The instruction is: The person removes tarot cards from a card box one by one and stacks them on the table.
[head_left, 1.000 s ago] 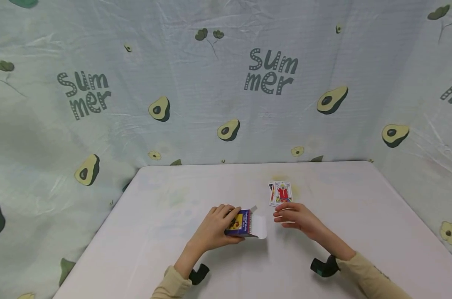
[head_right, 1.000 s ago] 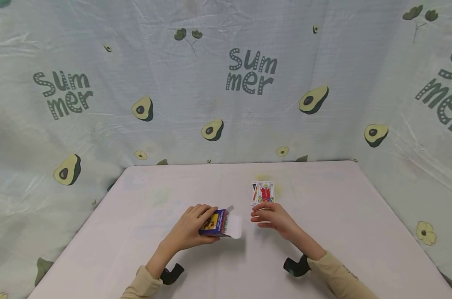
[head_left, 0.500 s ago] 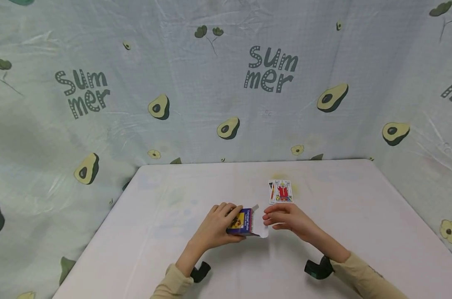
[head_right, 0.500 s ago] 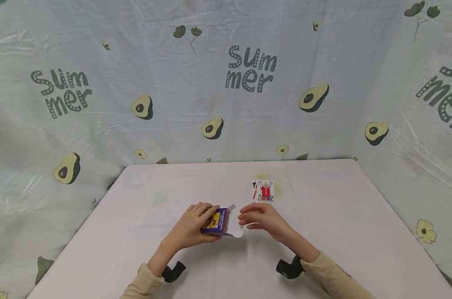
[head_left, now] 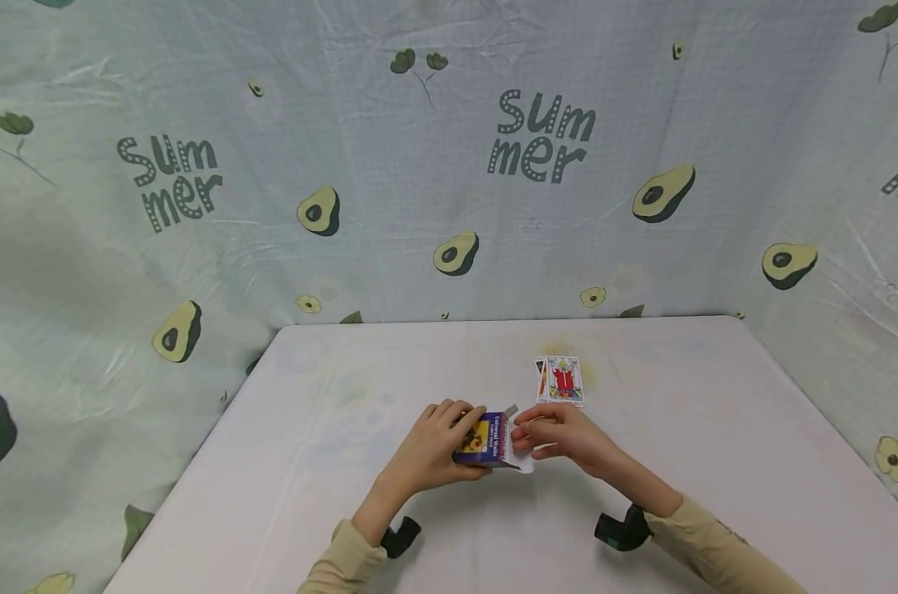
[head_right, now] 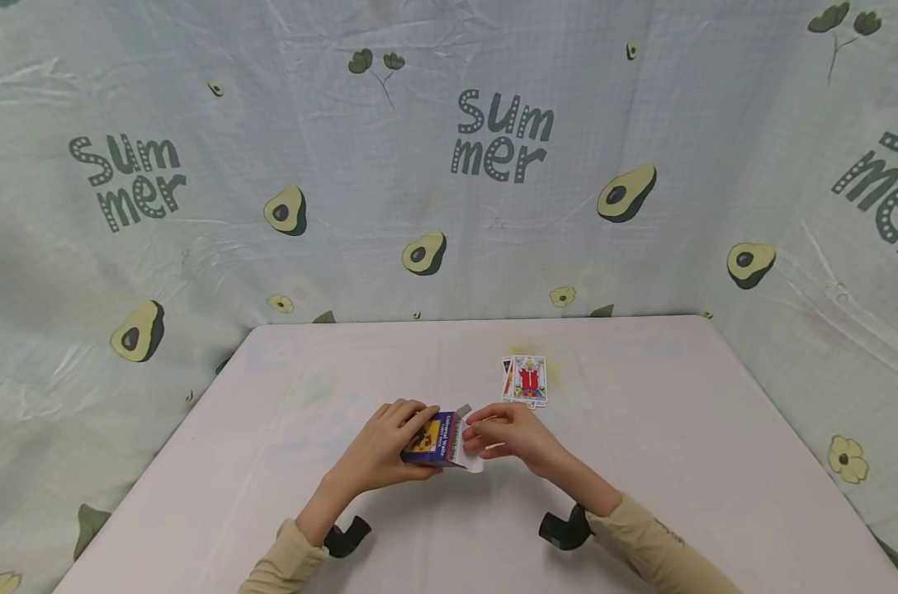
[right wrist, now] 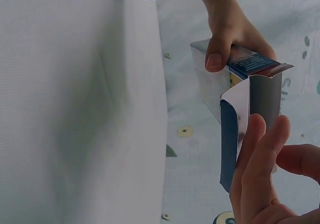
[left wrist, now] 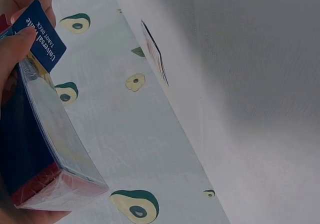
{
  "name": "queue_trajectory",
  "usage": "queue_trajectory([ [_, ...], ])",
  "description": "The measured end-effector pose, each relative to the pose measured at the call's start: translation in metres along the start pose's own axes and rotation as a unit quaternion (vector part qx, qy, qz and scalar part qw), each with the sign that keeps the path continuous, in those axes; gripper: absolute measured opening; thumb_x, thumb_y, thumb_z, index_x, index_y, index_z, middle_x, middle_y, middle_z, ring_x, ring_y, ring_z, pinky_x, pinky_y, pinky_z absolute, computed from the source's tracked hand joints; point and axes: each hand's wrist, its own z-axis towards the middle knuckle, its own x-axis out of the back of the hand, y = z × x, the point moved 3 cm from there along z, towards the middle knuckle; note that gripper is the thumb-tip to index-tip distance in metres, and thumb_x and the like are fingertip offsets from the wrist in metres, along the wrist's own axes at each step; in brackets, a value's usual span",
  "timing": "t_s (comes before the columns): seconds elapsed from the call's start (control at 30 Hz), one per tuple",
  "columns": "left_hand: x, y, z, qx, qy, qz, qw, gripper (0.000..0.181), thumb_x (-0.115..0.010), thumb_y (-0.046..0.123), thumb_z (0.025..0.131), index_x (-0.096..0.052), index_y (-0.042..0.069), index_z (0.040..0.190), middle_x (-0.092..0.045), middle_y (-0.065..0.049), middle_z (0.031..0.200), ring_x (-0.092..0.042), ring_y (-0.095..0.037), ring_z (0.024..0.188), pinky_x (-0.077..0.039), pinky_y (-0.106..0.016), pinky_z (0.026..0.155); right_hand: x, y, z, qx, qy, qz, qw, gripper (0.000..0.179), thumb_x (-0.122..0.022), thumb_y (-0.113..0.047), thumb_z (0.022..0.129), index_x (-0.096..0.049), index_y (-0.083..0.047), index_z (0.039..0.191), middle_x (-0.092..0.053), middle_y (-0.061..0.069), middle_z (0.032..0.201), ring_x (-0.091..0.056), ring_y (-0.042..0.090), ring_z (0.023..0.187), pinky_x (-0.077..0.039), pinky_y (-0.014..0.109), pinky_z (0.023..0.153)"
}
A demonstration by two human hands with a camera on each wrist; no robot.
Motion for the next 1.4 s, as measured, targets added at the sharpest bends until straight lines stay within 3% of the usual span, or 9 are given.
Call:
queue_trajectory([
  [0.3, -0.001, 0.001, 0.0, -0.007, 0.006, 0.004, 1.0, 0.076, -0.075, 0.052, 0.06, -0.052, 0.014, 0.121, -0.054, 0.001, 0.107, -0.049, -0.013, 0.095, -0.042, -0.031, 0.08, -0.004, 0.003, 0.002, -0.016, 0.006, -0.006, 0.9998, 0.045, -0.055, -0.03, 0.087, -0.053, 0.009, 0.11, -0.068, 0.007, 0.09, -0.066, 0.016, 0.079, -0.053, 0.031, 0.069],
  [0.53, -0.001, 0.001, 0.0, -0.013, 0.015, 0.006, 0.9998, 0.075, -0.075, 0.052, 0.059, -0.052, 0.014, 0.12, -0.053, 0.001, 0.105, -0.049, -0.012, 0.094, -0.041, -0.03, 0.079, -0.009, 0.007, 0.004, -0.035, 0.013, 0.0, 0.9993, 0.039, -0.056, -0.027, 0.087, -0.053, 0.007, 0.106, -0.068, 0.004, 0.081, -0.066, 0.014, 0.073, -0.053, 0.029, 0.065],
  [0.97, -0.003, 0.003, 0.001, -0.009, 0.0, 0.007, 0.9999, 0.075, -0.071, 0.055, 0.062, -0.051, 0.015, 0.122, -0.053, 0.003, 0.107, -0.048, -0.011, 0.095, -0.041, -0.028, 0.08, -0.018, 0.012, 0.009, -0.05, 0.035, -0.018, 0.998, 0.036, -0.062, -0.03, 0.082, -0.049, 0.001, 0.097, -0.064, 0.0, 0.071, -0.061, 0.01, 0.061, -0.052, 0.027, 0.06],
  [1.4, -0.004, 0.004, 0.001, -0.008, 0.009, -0.006, 0.9999, 0.074, -0.073, 0.053, 0.062, -0.053, 0.013, 0.12, -0.054, 0.002, 0.107, -0.048, -0.012, 0.096, -0.042, -0.03, 0.081, -0.018, 0.012, 0.009, -0.05, 0.045, -0.011, 0.9977, 0.028, -0.062, -0.021, 0.083, -0.049, 0.0, 0.096, -0.064, 0.0, 0.072, -0.061, 0.01, 0.06, -0.052, 0.026, 0.059],
])
